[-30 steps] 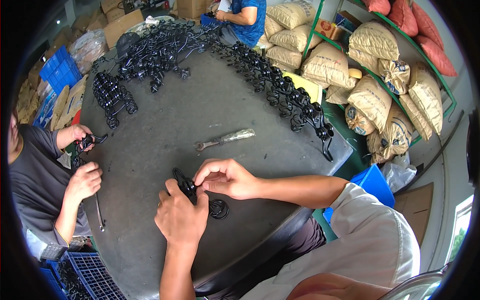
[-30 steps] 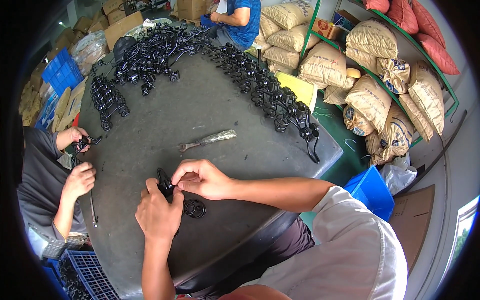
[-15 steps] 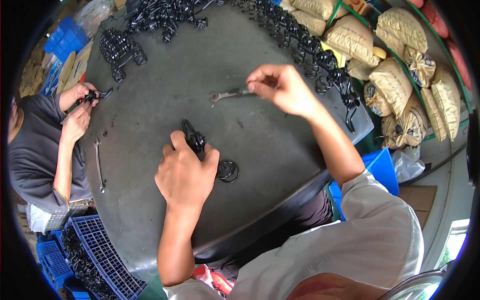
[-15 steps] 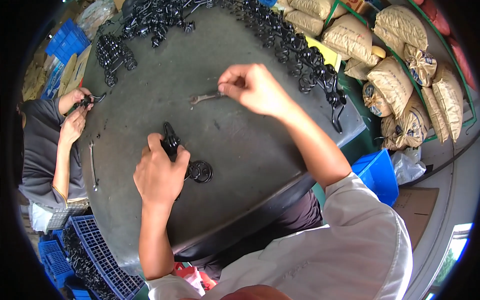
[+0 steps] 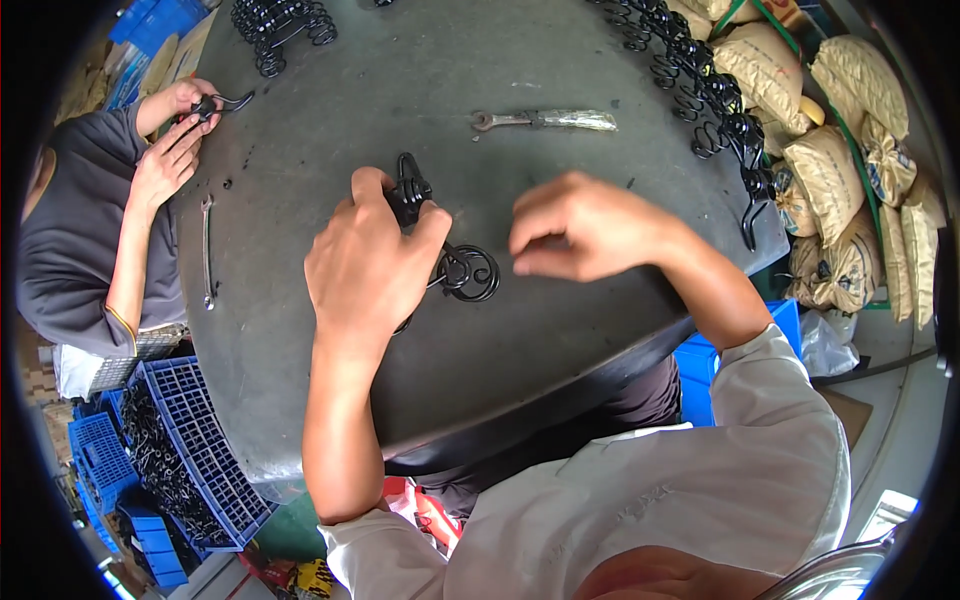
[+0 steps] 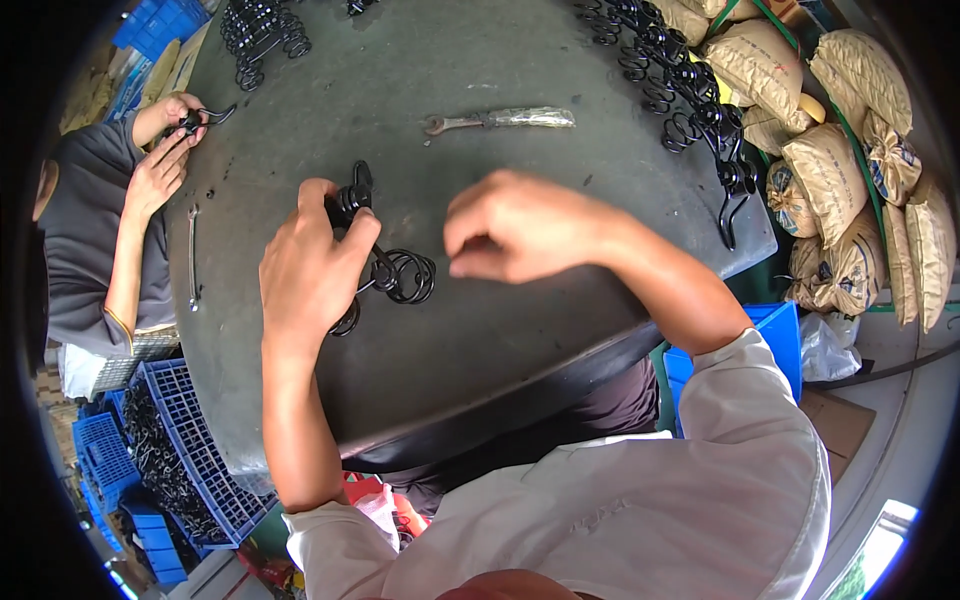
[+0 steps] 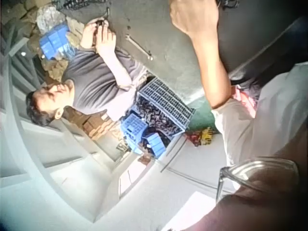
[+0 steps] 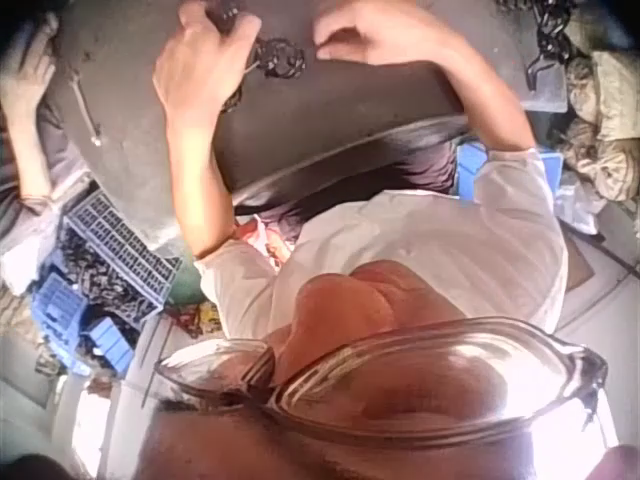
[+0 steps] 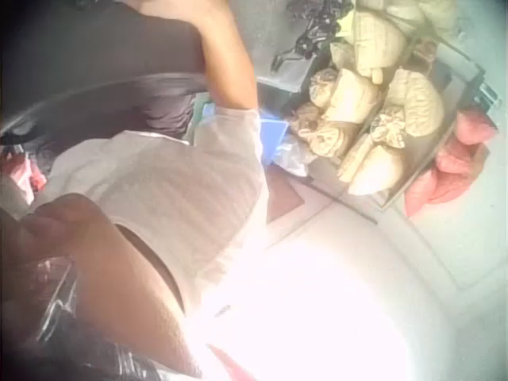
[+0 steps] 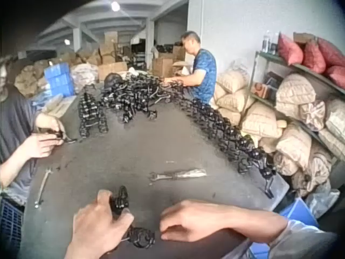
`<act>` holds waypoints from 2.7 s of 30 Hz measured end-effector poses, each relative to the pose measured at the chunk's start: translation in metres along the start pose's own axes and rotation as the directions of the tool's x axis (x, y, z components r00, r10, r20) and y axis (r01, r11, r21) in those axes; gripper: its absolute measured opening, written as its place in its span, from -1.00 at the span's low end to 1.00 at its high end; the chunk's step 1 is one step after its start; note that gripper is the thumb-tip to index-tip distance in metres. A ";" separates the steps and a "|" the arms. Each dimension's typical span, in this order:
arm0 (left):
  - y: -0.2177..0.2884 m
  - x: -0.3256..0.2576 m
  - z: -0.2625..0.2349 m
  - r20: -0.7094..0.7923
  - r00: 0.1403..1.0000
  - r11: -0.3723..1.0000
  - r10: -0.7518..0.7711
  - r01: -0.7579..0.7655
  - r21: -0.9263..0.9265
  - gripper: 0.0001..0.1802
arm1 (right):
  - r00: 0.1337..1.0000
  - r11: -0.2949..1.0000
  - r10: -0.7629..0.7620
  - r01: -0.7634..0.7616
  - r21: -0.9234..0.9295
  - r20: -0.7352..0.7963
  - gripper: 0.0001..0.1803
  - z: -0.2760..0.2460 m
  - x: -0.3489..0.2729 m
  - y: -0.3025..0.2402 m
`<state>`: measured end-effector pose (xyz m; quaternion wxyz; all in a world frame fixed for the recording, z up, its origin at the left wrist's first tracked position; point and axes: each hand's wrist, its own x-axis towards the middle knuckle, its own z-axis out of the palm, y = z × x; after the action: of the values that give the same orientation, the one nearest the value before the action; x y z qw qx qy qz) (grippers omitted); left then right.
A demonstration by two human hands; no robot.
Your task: Assembling small black mechanical components, specifically bicycle brake parts, at a workbench in a factory setting.
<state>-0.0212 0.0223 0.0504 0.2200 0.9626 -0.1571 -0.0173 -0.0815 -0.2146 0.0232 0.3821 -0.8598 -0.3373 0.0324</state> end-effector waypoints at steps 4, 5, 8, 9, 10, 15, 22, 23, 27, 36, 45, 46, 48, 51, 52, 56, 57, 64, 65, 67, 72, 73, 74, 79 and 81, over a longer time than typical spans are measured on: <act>-0.007 0.005 -0.009 0.071 0.997 0.997 -0.011 0.016 -0.081 -0.52 | 0.997 0.997 -0.071 0.070 0.034 0.016 -0.88 0.029 0.005 -0.007; -0.013 0.006 -0.008 0.054 0.999 0.996 0.009 -0.004 -0.093 -0.52 | 0.993 0.992 -0.121 0.122 0.018 -0.013 -0.86 0.033 0.006 -0.008; -0.022 0.012 -0.016 0.127 0.992 0.976 -0.002 0.029 -0.215 -0.48 | 0.983 0.983 -0.179 0.177 -0.055 -0.038 -0.75 0.043 0.006 -0.005; -0.022 0.012 -0.019 0.140 0.990 0.971 -0.011 0.044 -0.235 -0.48 | 0.986 0.977 -0.164 0.157 -0.145 -0.041 -0.74 0.047 0.007 -0.005; -0.025 0.012 -0.019 0.138 0.990 0.971 -0.012 0.044 -0.235 -0.48 | 0.988 0.963 -0.150 0.135 -0.235 -0.047 -0.73 0.052 0.008 -0.006; -0.024 0.012 -0.016 0.113 0.993 0.973 0.039 -0.012 -0.230 -0.51 | 0.981 0.925 -0.159 0.108 -0.364 -0.113 -0.80 0.072 0.014 -0.003; -0.022 0.012 -0.014 0.082 0.993 0.972 0.083 -0.062 -0.226 -0.53 | 0.995 0.996 -0.090 0.089 0.032 0.035 -0.90 0.026 0.005 -0.003; -0.017 0.010 -0.013 0.076 0.994 0.976 0.073 -0.056 -0.209 -0.53 | 0.995 0.990 -0.098 0.100 0.101 -0.024 -0.86 0.017 0.004 -0.002; -0.002 0.001 0.000 -0.021 0.996 0.992 0.091 -0.092 -0.088 -0.51 | 0.969 0.961 0.185 -0.143 0.236 -0.163 -0.88 -0.005 0.005 0.000; 0.011 -0.009 0.015 -0.088 0.990 0.993 0.114 -0.111 0.046 -0.45 | 0.820 0.561 0.501 -0.064 0.826 -0.277 -0.87 0.031 0.017 0.013; 0.013 -0.018 0.023 -0.130 0.971 0.980 0.200 -0.199 0.021 -0.44 | 0.822 0.633 0.464 -0.046 0.773 -0.331 -0.88 0.039 0.019 0.019; 0.013 -0.018 0.023 -0.129 0.971 0.980 0.199 -0.198 0.021 -0.45 | 0.820 0.633 0.466 -0.046 0.773 -0.333 -0.88 0.038 0.020 0.017; 0.013 -0.018 0.022 -0.128 0.972 0.981 0.196 -0.195 0.023 -0.45 | 0.807 0.573 0.479 0.012 0.820 -0.346 -0.86 0.038 0.022 0.012; 0.013 -0.018 0.022 -0.125 0.972 0.980 0.200 -0.201 0.011 -0.46 | 0.833 0.597 0.464 -0.041 0.801 -0.303 -0.84 0.038 0.020 0.019; 0.013 -0.018 0.021 -0.122 0.972 0.979 0.202 -0.204 0.001 -0.46 | 0.833 0.598 0.464 -0.042 0.801 -0.303 -0.84 0.038 0.020 0.019; 0.013 -0.018 0.019 -0.106 0.974 0.979 0.200 -0.202 -0.008 -0.48 | 0.841 0.626 0.453 -0.064 0.777 -0.296 -0.85 0.035 0.021 0.022; 0.013 -0.017 0.018 -0.107 0.974 0.979 0.200 -0.202 -0.008 -0.48 | 0.846 0.601 0.454 -0.060 0.797 -0.279 -0.86 0.034 0.020 0.023; 0.010 -0.017 0.013 -0.050 0.980 0.974 0.194 -0.198 -0.110 -0.51 | 0.868 0.568 0.384 0.046 0.822 -0.314 -0.84 0.037 0.020 0.027; 0.009 -0.017 0.011 -0.037 0.979 0.966 0.202 -0.206 -0.156 -0.53 | 0.867 0.588 0.387 0.032 0.808 -0.315 -0.83 0.037 0.020 0.027; 0.007 -0.014 0.000 0.049 0.985 0.961 0.166 -0.151 -0.234 -0.55 | 0.869 0.604 0.387 0.015 0.797 -0.310 -0.83 0.036 0.020 0.025; -0.016 -0.001 -0.003 0.214 0.964 0.840 0.159 -0.019 -0.542 -0.55 | 0.857 0.640 0.404 -0.015 0.768 -0.320 -0.85 0.034 0.020 0.022; -0.020 -0.001 -0.002 0.235 0.958 0.820 0.162 0.002 -0.573 -0.51 | 0.853 0.642 0.413 -0.025 0.766 -0.318 -0.84 0.034 0.021 0.021; -0.023 0.001 -0.001 0.236 0.960 0.818 0.154 0.010 -0.575 -0.51 | 0.857 0.639 0.413 -0.031 0.769 -0.309 -0.84 0.034 0.020 0.022; -0.034 0.005 0.001 0.284 0.933 0.759 0.219 0.019 -0.651 -0.46 | 0.859 0.655 0.405 -0.033 0.755 -0.314 -0.83 0.033 0.021 0.023; -0.035 0.007 0.000 0.287 0.929 0.757 0.233 0.012 -0.653 -0.45 | 0.860 0.659 0.401 -0.032 0.751 -0.316 -0.83 0.032 0.020 0.023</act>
<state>-0.0046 0.0498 0.0356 0.5060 0.7978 -0.2356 -0.2281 -0.0631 -0.1929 -0.0110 0.7502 -0.6552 -0.0887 0.0069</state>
